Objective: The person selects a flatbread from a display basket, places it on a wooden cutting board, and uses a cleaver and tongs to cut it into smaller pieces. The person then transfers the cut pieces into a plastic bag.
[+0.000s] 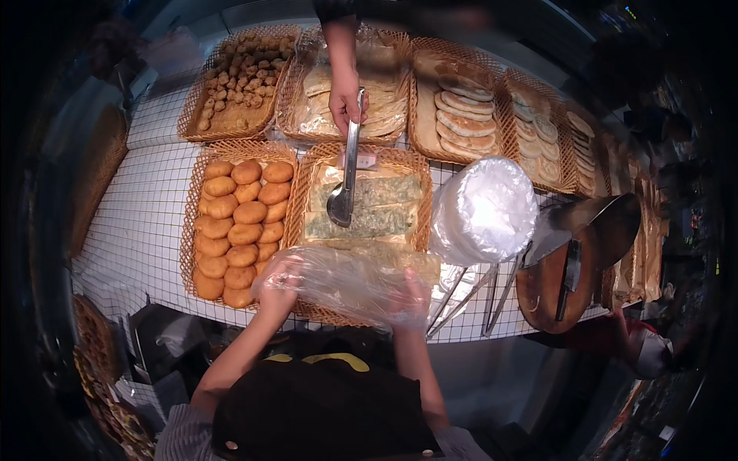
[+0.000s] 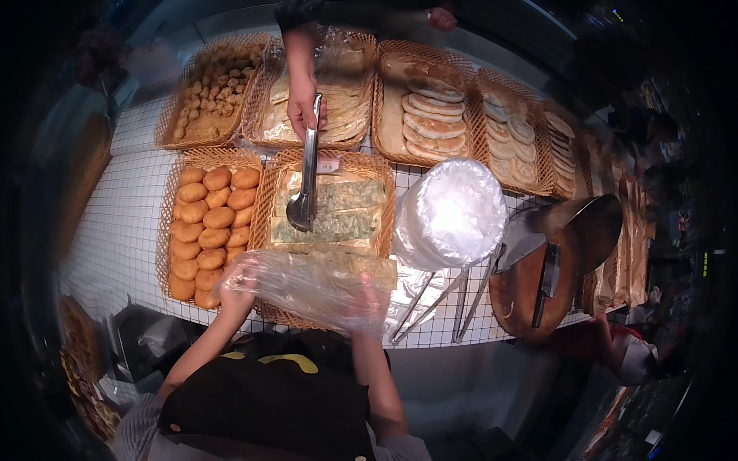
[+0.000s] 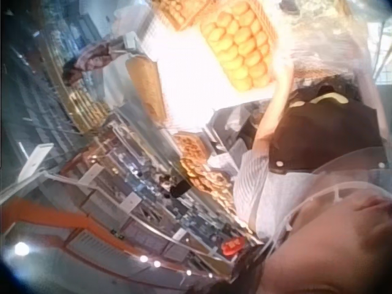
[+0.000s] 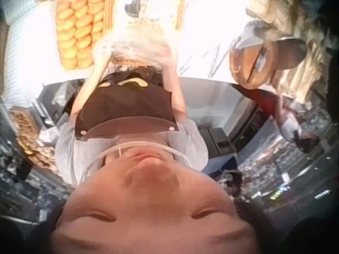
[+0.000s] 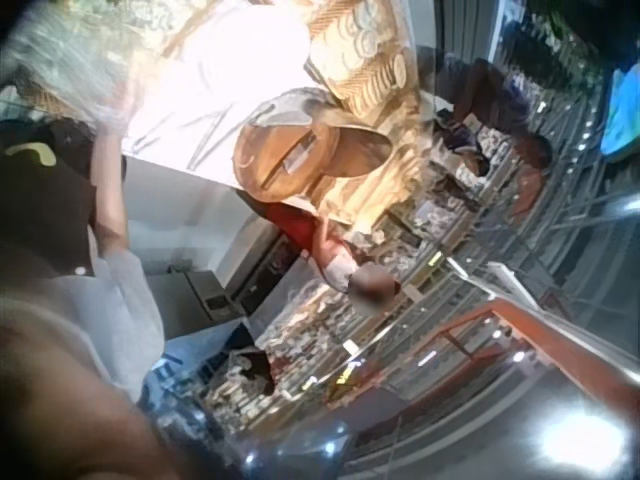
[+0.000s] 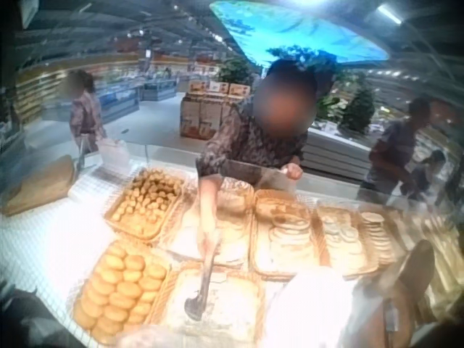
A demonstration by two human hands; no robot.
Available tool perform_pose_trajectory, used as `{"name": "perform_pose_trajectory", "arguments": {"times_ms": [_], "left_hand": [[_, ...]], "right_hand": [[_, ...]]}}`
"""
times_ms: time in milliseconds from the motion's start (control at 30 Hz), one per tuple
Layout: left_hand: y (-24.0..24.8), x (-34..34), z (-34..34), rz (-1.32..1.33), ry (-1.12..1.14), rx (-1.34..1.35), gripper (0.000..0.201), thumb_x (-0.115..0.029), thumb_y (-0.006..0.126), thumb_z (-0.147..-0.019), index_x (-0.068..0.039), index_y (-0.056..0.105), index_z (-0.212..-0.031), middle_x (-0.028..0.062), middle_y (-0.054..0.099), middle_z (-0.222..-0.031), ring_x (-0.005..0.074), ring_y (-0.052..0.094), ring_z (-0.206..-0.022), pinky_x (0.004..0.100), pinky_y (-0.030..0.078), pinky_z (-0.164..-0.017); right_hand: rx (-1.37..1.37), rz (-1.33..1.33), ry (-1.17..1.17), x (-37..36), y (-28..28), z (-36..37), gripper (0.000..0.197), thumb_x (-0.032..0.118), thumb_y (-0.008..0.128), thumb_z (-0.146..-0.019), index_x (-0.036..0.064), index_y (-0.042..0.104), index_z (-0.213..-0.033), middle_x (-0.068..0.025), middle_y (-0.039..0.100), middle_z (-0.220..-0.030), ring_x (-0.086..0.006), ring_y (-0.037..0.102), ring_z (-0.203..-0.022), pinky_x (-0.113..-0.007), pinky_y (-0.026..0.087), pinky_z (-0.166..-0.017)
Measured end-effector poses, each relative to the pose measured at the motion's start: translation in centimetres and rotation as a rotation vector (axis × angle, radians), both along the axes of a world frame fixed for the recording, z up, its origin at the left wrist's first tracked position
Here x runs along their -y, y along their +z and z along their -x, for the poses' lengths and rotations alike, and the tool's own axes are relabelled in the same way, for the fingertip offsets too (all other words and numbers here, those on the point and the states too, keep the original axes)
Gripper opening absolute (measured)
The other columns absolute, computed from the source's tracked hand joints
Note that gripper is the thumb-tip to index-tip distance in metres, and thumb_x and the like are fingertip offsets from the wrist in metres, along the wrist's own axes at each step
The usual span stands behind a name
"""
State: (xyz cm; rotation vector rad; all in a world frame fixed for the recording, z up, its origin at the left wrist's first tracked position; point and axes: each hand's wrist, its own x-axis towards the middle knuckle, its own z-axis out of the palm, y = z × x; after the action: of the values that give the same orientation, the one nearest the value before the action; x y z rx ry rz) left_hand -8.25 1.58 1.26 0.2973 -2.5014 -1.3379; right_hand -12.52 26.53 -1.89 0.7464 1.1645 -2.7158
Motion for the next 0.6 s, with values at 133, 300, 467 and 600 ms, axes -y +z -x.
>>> {"name": "perform_pose_trajectory", "arguments": {"times_ms": [133,300,467,600], "left_hand": [[-1.5,0.8,1.2,-0.056,0.037,0.058,0.016,-0.002,0.059,-0.087,-0.001,0.065,-0.102,0.0166,0.066,-0.099,0.0320,0.064,-0.095,0.0373,0.049,-0.084],[-0.4,1.1,1.4,-0.030,0.015,-0.035,0.014,-0.002,0.061,-0.086,0.000,0.065,-0.099,0.0153,0.066,-0.101,0.0315,0.063,-0.093,0.0377,0.049,-0.083],[0.4,0.3,-0.3,-0.032,0.025,-0.111,0.009,0.002,0.065,-0.081,0.002,0.065,-0.091,0.0155,0.067,-0.093,0.0305,0.065,-0.086,0.0377,0.051,-0.078],[1.4,-0.2,-1.3,-0.014,0.008,-0.093,0.010,0.003,0.065,-0.081,0.002,0.066,-0.091,0.0145,0.068,-0.090,0.0302,0.066,-0.086,0.0369,0.051,-0.077]], "right_hand": [[0.073,-0.241,-0.016,0.7,-0.5,2.7,0.040,0.002,0.070,-0.082,0.0017,0.054,-0.119,-0.0085,0.063,-0.101,-0.0181,0.062,-0.084,-0.033,0.053,-0.072],[0.067,-0.416,0.035,0.3,0.7,3.7,0.033,0.002,0.071,-0.082,0.0012,0.058,-0.112,-0.0073,0.065,-0.093,-0.0156,0.062,-0.078,-0.031,0.053,-0.067],[0.043,-0.399,-0.009,0.0,1.6,1.9,0.022,0.018,0.072,-0.082,0.0021,0.061,-0.094,-0.0012,0.058,-0.072,-0.0120,0.055,-0.060,-0.027,0.045,-0.054],[0.147,-0.494,-0.014,-0.7,1.9,-0.1,0.023,0.022,0.073,-0.082,0.0028,0.062,-0.085,-0.0035,0.060,-0.071,-0.0129,0.056,-0.060,-0.029,0.045,-0.053]]}}
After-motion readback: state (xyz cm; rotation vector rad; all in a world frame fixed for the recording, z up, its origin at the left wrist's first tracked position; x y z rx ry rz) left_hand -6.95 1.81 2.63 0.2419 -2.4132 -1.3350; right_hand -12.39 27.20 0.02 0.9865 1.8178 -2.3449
